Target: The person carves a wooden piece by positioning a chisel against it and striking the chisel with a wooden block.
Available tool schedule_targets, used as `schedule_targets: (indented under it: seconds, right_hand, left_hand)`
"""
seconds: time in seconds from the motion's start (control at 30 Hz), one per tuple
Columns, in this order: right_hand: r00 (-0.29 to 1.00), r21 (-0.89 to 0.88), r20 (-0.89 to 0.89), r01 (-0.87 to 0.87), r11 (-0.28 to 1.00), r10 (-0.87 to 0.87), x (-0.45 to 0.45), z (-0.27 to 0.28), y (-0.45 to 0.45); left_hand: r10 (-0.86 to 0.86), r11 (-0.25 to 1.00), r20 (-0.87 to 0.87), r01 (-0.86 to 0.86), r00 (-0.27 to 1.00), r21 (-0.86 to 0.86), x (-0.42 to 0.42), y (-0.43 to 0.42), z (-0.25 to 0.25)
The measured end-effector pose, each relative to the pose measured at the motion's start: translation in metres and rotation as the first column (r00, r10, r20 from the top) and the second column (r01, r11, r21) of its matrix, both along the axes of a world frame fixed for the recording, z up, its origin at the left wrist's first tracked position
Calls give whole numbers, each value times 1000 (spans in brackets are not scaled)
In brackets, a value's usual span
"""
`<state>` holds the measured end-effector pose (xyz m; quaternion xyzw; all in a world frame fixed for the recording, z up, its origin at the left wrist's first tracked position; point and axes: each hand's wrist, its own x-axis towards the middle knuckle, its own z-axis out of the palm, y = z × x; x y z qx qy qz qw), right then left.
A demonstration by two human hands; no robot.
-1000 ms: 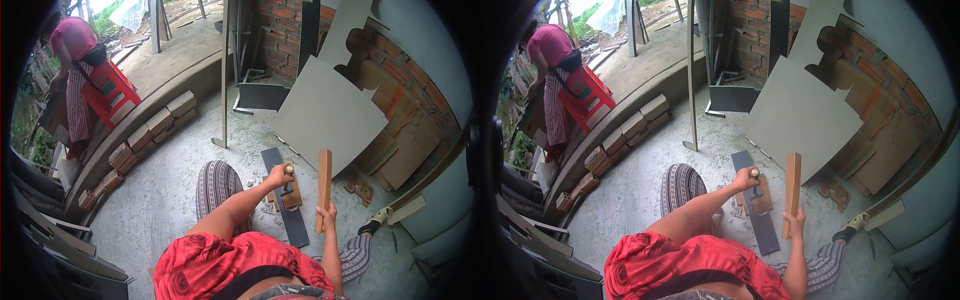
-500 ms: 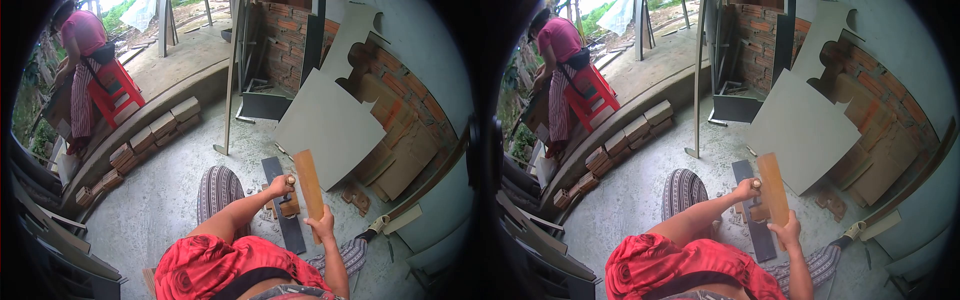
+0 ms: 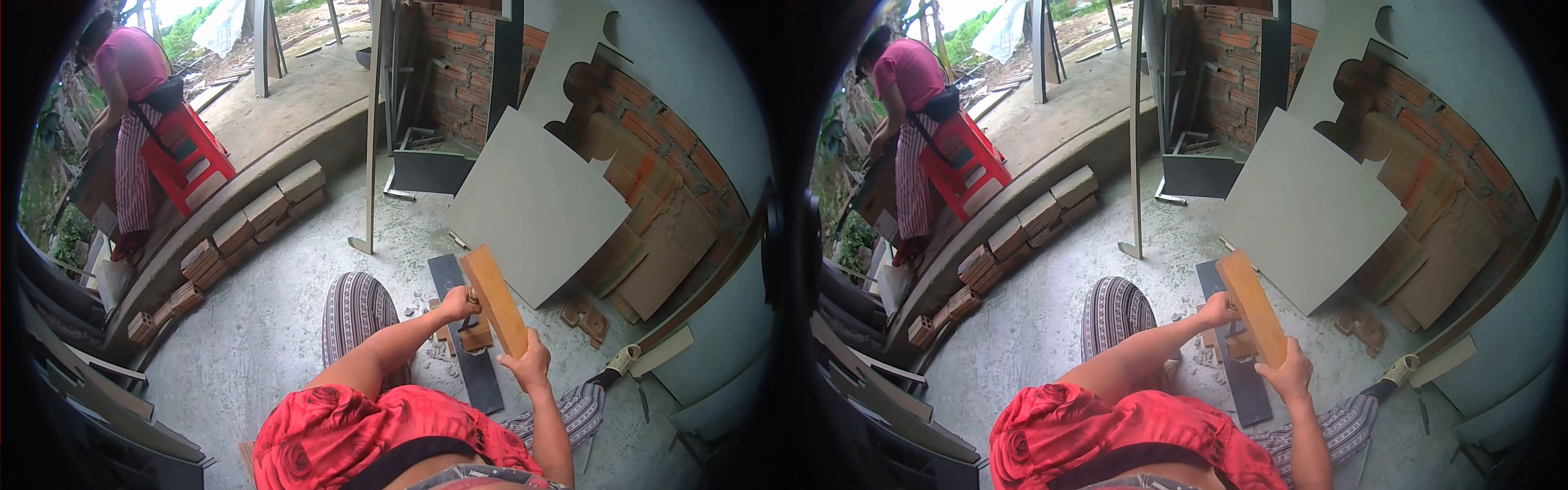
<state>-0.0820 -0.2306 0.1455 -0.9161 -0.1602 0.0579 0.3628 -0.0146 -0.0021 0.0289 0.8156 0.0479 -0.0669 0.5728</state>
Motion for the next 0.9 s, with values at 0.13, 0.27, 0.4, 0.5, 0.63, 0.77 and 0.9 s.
schedule_targets:
  seconds: [0.13,0.27,0.4,0.5,0.63,0.77,0.9]
  right_hand:
    - [984,455,178,-62,888,-23,-9,14,14]
    - [963,477,264,-90,874,-46,-6,-2,7]
    - [980,-19,199,23,1000,-19,-2,-14,-3]
    - [997,30,9,71,997,-71,-2,-15,1]
    - [996,74,12,91,993,-92,-3,-11,3]
    - [999,-46,34,32,998,-31,-4,-20,5]
    - [1000,-151,30,2,989,3,-7,-18,5]
  left_hand:
    - [12,1000,86,-9,996,-25,-3,-2,-2]
    - [29,999,123,-24,992,-44,-5,-5,3]
    - [11,999,24,-10,1000,-30,-6,-6,3]
    - [42,999,81,-42,996,3,-3,-6,1]
    - [26,1000,104,-27,994,11,-4,-4,3]
    - [27,989,104,-42,994,142,-1,-2,-16]
    - [-47,964,314,-39,948,261,6,-3,-39]
